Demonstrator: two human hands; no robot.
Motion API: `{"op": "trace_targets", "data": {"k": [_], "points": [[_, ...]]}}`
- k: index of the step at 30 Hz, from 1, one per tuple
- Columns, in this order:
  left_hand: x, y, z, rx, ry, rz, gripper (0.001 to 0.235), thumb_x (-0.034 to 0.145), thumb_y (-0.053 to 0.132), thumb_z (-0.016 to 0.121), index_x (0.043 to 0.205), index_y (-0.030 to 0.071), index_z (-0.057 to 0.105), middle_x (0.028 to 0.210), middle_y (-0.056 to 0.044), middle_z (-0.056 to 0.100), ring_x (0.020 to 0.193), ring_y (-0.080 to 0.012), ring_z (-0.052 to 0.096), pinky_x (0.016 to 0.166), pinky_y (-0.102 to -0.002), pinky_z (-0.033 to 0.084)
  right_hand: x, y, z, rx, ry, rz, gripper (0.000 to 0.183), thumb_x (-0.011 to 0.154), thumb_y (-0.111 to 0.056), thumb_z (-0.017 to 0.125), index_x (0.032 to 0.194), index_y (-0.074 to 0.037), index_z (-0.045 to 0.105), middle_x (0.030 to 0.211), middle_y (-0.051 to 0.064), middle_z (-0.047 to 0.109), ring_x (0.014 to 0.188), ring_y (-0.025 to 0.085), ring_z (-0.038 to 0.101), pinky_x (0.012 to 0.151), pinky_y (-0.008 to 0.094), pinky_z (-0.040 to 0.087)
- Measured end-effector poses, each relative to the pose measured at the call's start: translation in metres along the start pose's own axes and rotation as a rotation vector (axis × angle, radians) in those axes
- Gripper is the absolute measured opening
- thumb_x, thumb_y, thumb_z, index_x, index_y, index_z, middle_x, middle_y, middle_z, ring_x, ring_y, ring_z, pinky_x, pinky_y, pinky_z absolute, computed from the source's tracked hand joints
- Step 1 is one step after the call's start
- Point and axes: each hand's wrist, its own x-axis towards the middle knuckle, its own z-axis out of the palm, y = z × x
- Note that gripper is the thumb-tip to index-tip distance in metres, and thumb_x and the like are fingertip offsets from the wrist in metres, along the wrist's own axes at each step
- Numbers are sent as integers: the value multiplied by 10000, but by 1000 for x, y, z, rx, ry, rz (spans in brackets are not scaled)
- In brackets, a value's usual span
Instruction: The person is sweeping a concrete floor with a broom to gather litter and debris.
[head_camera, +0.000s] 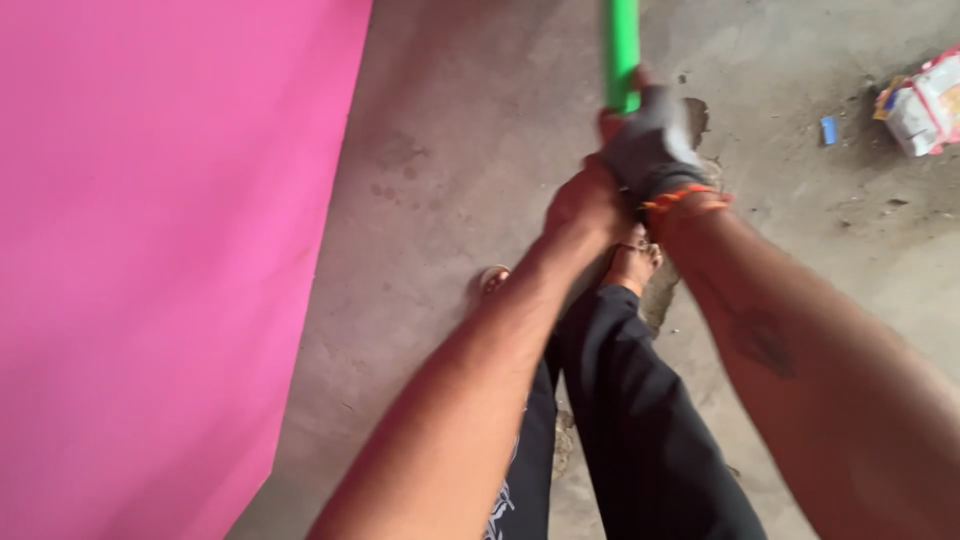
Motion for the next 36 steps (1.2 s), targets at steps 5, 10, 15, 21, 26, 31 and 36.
{"op": "trace_targets", "data": {"k": [5,10,15,21,26,31,36], "points": [[42,71,80,149,60,155,267,856,243,584,1021,34,596,820,-154,702,734,-298,718,581,-411,568,22,98,-95,1388,14,245,505,986,-559,526,729,-150,376,563,-7,439,454,208,456,455,431,489],[8,100,57,130,-20,305,362,835,98,597,1153,-67,541,774,-175,697,630,-279,725,493,-385,568,-56,21,-139,496,405,-116,191,982,-104,646,1094,-41,505,822,-19,545,704,123,554,576,314,445],[-91,116,-55,39,-59,248,496,830,63,658,1257,-117,482,779,-266,709,711,-410,736,569,-470,586,-85,-31,-108,997,206,136,513,1128,-535,527,944,-56,531,689,-1,479,514,129,463,450,267,397],[-91,123,-67,-66,183,-209,388,895,201,694,1121,-27,476,799,-276,718,800,-450,726,668,-534,573,-49,-91,-92,869,-207,204,481,990,-467,645,1269,-110,482,674,63,631,534,158,593,476,318,462],[-9,137,-49,-34,157,-238,484,798,188,753,1123,-50,483,918,-294,702,862,-483,694,741,-544,568,25,-90,-118,132,-279,69,571,893,-165,683,1437,-123,514,853,175,701,725,252,714,601,399,588],[49,154,-14,46,-111,-78,378,887,189,645,1163,-31,508,903,-286,720,878,-471,705,760,-551,567,31,-42,-158,313,96,362,459,943,-124,628,1390,-116,528,858,101,664,692,227,675,540,379,562],[64,192,-56,27,-182,222,481,773,98,636,1191,-83,485,882,-289,715,839,-442,733,765,-506,605,18,-32,-184,424,468,186,316,1022,-56,625,1302,15,496,861,73,632,727,172,642,576,329,528]]}}
